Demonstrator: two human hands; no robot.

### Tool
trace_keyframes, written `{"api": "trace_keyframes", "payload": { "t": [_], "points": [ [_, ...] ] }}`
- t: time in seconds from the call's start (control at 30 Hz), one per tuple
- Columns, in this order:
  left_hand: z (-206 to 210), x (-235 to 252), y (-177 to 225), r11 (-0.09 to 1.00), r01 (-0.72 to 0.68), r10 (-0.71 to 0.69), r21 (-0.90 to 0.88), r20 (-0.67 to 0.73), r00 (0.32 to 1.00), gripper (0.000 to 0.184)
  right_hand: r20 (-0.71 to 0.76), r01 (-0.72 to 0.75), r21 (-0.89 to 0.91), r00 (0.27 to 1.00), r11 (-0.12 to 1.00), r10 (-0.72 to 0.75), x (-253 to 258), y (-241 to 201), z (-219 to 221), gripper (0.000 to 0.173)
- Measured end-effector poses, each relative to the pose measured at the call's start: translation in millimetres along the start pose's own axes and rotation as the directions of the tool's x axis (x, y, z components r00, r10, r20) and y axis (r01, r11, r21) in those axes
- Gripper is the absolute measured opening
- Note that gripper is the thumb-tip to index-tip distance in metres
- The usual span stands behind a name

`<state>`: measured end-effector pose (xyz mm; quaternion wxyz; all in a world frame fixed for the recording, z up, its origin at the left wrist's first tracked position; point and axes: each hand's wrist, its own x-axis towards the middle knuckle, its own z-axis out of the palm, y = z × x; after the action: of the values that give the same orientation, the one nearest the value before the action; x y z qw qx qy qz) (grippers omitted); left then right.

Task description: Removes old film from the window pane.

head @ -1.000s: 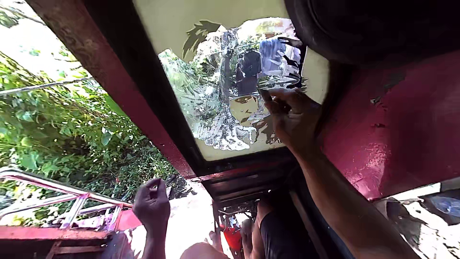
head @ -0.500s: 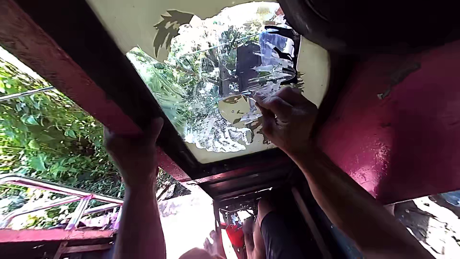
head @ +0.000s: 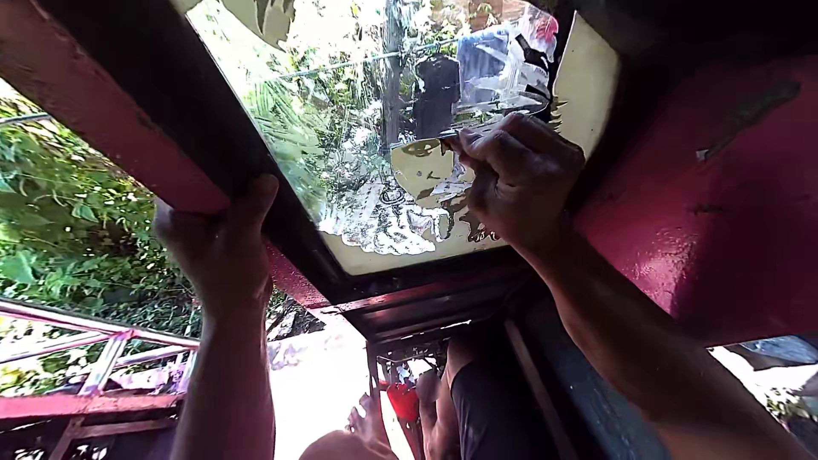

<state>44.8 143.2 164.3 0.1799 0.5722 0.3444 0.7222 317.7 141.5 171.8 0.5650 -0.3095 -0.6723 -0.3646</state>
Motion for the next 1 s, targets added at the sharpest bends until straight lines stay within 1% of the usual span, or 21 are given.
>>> {"api": "trace_keyframes", "payload": {
  "t": [0.1,0.2,0.4,0.53,0.63,0.87,1.0],
  "points": [
    [1,0,1,1.0,0.019,-0.019,-0.003,-0.016,1.0,0.048,-0.007,0.013,0.001,1.0,1.0,-0.013,2,-1,2,0.015],
    [2,-1,2,0.999,0.038,-0.038,-0.001,-0.024,0.999,0.048,-0.006,0.012,0.007,1.0,1.0,-0.012,4,-2,2,0.014],
    [2,-1,-1,0.999,0.029,-0.029,-0.021,-0.028,0.999,0.048,-0.001,0.022,0.019,1.0,1.0,-0.022,9,-6,6,0.013],
    [2,-2,0,0.999,0.027,-0.028,-0.028,-0.025,0.999,0.051,0.03,0.043,0.013,0.999,0.999,-0.044,14,-11,7,0.013],
    [1,-1,-1,0.999,0.006,-0.007,-0.048,-0.016,1.0,0.052,0.055,0.064,0.0,0.996,0.998,-0.064,16,-13,7,0.013],
    [0,1,-4,0.998,-0.054,0.054,-0.034,0.001,0.999,0.044,0.096,0.114,-0.03,0.989,0.993,-0.11,24,-14,6,0.013],
    [0,2,-3,0.998,-0.06,0.06,-0.008,-0.007,0.998,0.045,0.12,0.133,-0.005,0.984,0.991,-0.132,29,-15,7,0.015]
  ]
}}
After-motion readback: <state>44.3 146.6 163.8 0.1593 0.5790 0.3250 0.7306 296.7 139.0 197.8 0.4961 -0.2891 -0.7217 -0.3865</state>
